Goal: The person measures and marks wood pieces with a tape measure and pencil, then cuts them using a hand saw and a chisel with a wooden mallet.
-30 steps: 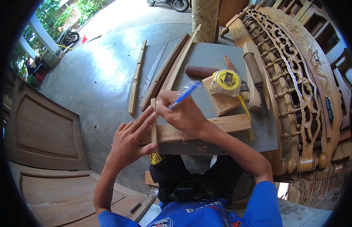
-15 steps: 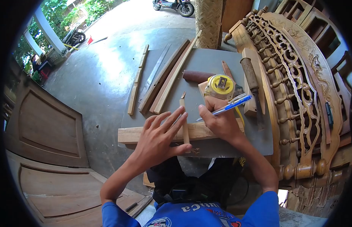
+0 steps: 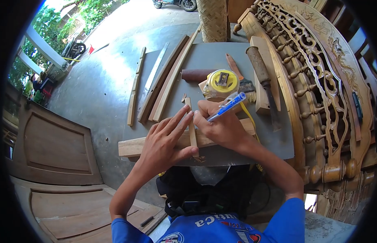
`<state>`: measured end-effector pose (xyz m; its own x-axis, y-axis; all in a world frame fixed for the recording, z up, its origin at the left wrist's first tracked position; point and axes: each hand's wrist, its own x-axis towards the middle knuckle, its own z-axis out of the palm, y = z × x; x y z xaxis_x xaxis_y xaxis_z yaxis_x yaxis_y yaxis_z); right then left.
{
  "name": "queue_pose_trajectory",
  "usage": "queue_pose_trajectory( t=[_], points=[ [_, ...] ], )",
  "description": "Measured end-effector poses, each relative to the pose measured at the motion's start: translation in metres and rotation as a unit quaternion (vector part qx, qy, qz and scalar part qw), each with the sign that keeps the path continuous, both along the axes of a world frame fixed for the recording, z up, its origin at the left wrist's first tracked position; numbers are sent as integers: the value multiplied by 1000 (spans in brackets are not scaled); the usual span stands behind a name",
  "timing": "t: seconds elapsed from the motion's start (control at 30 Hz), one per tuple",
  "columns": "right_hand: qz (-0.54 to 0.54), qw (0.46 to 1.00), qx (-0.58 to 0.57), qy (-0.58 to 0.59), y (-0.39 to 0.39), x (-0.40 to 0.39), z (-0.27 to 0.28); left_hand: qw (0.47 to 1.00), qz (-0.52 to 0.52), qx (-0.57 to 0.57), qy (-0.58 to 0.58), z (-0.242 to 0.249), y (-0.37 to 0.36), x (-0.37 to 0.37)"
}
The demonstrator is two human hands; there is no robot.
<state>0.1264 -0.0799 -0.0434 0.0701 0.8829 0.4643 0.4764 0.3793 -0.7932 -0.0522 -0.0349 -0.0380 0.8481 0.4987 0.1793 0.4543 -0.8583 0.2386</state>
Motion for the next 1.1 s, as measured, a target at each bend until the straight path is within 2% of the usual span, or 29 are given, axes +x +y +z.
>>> queue_pose_trajectory(
  t=[0.27, 0.37, 0.47, 0.57, 0.67, 0.77, 0.87, 1.1],
  points=[
    [11, 999, 30, -33, 0, 0, 0, 1000, 7, -2, -1, -2, 0, 1],
    [4, 982, 111, -151, -1, 2, 0, 1000, 13, -1, -13, -2, -1, 1],
    [31, 994, 66, -77, -3, 1, 2, 1000, 16, -14, -16, -1, -2, 3],
    [32, 997, 4, -66, -4, 0, 4, 999, 17, -27, -16, -1, -2, 3],
    [10, 988, 98, -119, -3, -1, -2, 999, 24, -41, -25, -1, -3, 4],
    [27, 990, 65, -125, -2, 1, -5, 999, 26, -30, -20, -1, -3, 4],
    [26, 984, 81, -156, -2, 2, -7, 999, 29, -38, -19, -1, -2, 4],
    [41, 995, 46, -78, 0, -3, -13, 999, 33, -14, -21, -2, -3, 5]
  ],
)
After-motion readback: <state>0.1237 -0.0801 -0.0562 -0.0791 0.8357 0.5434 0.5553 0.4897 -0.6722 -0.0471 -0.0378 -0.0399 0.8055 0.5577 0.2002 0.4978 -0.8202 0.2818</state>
